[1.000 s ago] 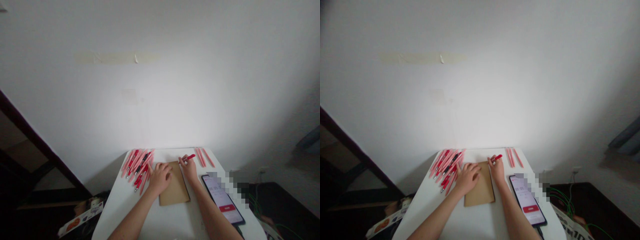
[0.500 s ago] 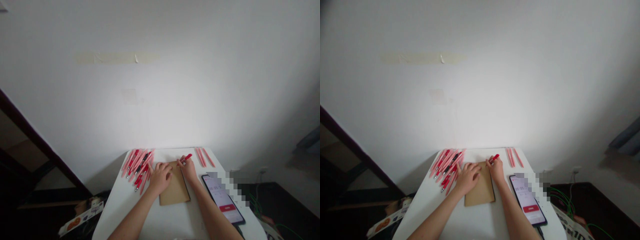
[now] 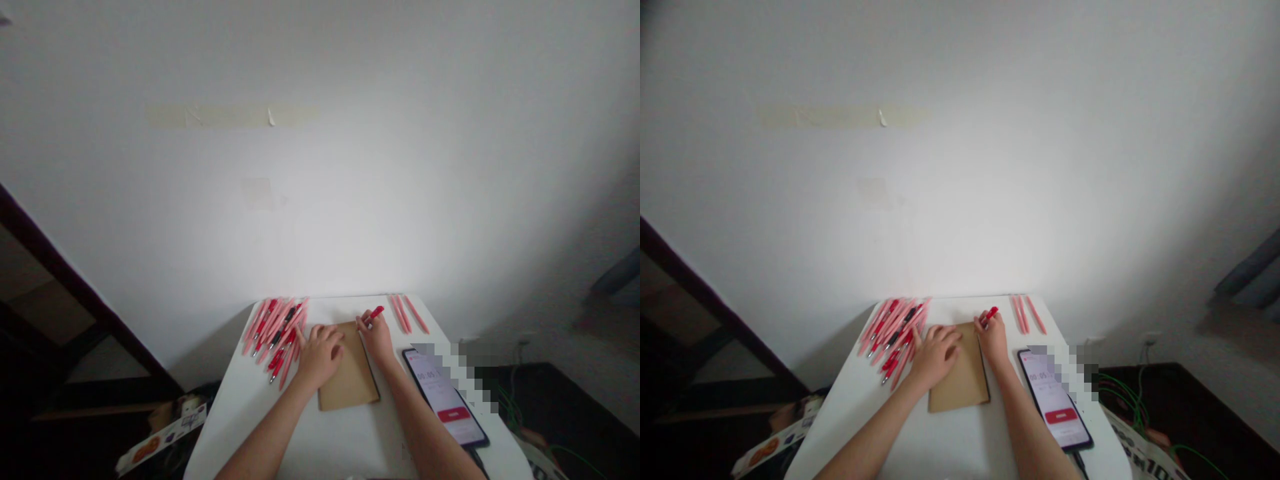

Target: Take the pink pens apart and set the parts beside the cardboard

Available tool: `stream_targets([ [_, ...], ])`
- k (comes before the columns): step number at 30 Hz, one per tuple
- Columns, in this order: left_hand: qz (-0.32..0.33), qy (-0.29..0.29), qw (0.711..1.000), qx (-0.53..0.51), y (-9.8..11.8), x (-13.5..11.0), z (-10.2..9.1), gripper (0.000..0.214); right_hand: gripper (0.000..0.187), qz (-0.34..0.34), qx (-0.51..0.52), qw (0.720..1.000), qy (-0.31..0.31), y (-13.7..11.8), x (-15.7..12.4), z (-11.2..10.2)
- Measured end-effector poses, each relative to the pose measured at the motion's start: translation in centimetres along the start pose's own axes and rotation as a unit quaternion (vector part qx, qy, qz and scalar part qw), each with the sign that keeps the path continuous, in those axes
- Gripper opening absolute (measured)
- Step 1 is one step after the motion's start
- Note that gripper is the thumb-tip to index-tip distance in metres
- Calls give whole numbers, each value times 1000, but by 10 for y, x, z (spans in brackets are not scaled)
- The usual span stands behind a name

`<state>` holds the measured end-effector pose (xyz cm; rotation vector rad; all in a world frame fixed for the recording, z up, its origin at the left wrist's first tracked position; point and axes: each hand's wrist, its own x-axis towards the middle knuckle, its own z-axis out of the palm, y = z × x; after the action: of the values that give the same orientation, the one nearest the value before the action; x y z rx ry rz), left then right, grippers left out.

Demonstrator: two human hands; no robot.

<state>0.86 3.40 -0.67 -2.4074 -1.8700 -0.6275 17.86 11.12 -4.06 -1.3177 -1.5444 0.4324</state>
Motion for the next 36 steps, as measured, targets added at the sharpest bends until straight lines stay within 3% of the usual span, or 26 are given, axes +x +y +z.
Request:
stream_targets([
  [13,5,3,1000,-14,-2,0,2,30,34,16,0,1000,26,-1,0,-2],
  [22,3,2,1000,-15,-1,1,1,28,35,22,58,998,3,-5,-1,-8],
  [29,2,3,1000,-13,-1,2,-1,24,20,-6,59,998,8,3,-5,-4],
  [36,17,-6,1000,-3,-2,1,0,33,24,3,67,998,-13,7,0,3],
])
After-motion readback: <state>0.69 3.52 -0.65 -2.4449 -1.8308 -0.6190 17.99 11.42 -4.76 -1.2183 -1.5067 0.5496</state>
